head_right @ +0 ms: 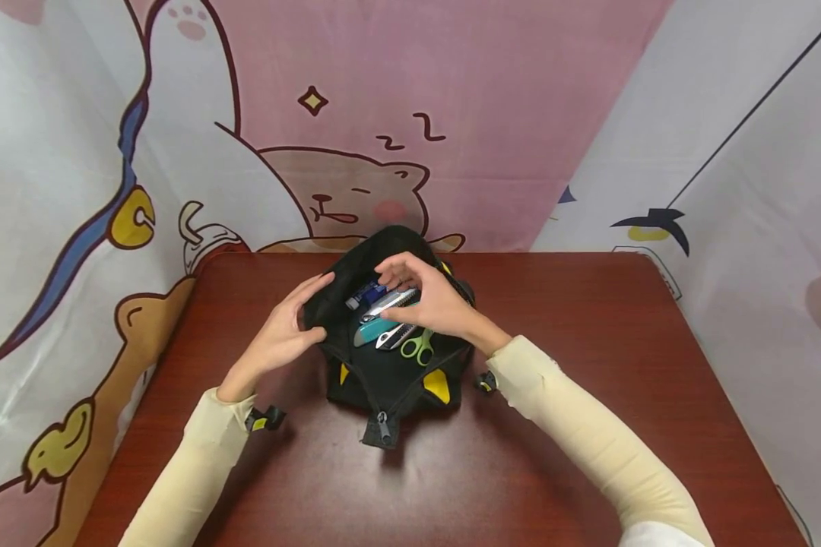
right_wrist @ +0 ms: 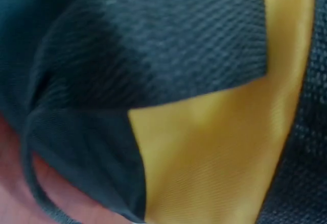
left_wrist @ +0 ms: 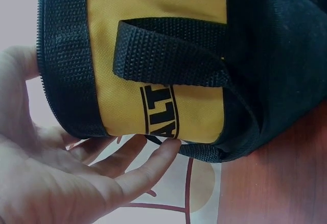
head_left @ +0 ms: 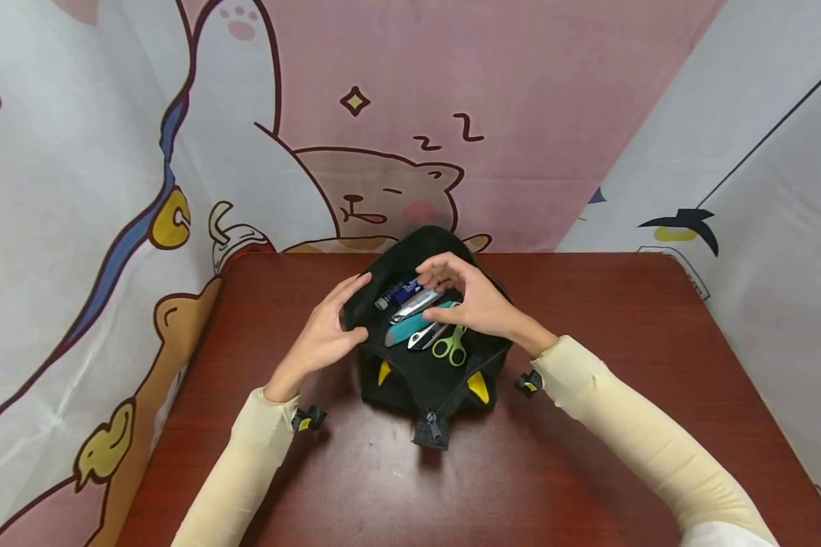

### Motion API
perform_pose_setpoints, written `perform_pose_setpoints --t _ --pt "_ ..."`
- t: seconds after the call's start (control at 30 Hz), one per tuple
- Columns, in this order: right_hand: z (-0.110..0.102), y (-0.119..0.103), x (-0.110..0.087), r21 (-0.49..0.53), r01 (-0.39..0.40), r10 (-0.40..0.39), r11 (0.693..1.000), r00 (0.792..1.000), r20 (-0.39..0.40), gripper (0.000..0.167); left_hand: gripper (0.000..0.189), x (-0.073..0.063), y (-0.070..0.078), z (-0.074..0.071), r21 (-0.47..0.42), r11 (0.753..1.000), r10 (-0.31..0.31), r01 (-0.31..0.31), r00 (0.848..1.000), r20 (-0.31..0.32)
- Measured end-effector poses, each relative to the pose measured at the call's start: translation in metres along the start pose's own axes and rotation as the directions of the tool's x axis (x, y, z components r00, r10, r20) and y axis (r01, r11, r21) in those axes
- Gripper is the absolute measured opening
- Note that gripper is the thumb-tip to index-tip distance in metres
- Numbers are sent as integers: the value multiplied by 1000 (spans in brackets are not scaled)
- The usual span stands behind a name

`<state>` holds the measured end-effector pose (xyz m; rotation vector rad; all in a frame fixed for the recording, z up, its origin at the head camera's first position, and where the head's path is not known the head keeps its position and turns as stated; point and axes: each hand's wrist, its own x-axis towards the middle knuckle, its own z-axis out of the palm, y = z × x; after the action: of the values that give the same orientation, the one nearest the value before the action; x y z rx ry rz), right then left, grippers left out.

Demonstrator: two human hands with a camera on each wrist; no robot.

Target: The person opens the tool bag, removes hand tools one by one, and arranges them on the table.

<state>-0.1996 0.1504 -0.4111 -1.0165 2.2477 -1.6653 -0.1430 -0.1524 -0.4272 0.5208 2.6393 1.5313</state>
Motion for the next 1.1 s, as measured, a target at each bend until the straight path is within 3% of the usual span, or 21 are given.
perform_pose_setpoints --t 0.23,0.7,0.97,1.1 --pt "4 20 -2 -82 -80 85 993 994 70 63 87 -1 -3 -3 -19 1000 3 -3 1000 9" --pt "20 64 -1 -167 -124 148 978 979 138 65 86 -3 -7 -5 -31 999 8 -8 1000 12" --pt "28 77 -2 -193 -161 192 968 970 152 63 86 -4 -9 -5 -48 999 5 -4 1000 15" --pt "30 82 -3 -231 -142 182 962 970 159 63 86 -5 -11 -6 -60 998 2 -1 1000 18"
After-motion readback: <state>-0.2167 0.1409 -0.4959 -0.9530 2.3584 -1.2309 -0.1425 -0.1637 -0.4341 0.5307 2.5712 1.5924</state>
